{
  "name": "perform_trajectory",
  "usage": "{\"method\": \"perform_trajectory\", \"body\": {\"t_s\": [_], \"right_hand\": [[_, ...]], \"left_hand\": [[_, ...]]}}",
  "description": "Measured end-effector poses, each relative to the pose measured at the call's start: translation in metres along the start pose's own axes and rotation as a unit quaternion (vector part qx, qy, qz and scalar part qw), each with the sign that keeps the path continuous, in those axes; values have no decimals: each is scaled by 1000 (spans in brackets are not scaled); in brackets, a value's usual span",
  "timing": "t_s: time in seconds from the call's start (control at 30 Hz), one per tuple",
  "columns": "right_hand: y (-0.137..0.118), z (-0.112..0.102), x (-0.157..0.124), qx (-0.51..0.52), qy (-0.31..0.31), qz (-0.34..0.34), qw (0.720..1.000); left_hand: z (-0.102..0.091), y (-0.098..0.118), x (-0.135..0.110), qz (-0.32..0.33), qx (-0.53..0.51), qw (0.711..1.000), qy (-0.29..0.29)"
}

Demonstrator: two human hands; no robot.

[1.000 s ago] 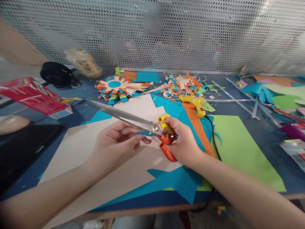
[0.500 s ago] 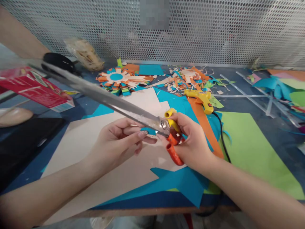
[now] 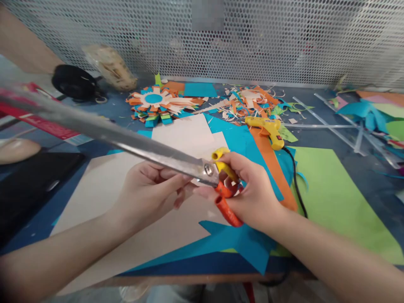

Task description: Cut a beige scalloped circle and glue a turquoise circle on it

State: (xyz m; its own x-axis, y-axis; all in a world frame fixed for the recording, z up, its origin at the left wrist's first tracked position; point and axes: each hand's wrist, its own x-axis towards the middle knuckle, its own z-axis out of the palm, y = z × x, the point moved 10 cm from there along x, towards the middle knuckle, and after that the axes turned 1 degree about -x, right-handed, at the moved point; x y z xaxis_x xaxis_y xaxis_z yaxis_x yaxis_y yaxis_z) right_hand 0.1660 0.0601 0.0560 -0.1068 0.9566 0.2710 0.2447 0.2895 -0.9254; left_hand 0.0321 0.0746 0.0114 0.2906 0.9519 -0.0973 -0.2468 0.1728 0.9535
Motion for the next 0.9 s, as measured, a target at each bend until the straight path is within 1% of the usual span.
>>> {"method": "perform_trajectory", "body": {"t_s": [0.2,0.37,0.47,0.6,0.73,0.9], "right_hand": [[0,-5,1,-17,20,-5,1000],[-1,-6,2,-27,19,6,999],[-1,-5,1,-18,16,11,1000],[-3,-5,-1,2,12,7,1000],[-3,-3,-1,15,1,5,1000],[-3,0,0,29,-14,9,999]], "left_hand": [[8,-5,-3,-21,-18,999,-40],[11,-5,-2,-23,-30,998,-49],[11,-2,-3,-16,-14,998,-54],[13,5,-6,19,23,998,-64],[10,9,-7,43,30,998,-48],[8,8,-5,35,20,999,-34]]}}
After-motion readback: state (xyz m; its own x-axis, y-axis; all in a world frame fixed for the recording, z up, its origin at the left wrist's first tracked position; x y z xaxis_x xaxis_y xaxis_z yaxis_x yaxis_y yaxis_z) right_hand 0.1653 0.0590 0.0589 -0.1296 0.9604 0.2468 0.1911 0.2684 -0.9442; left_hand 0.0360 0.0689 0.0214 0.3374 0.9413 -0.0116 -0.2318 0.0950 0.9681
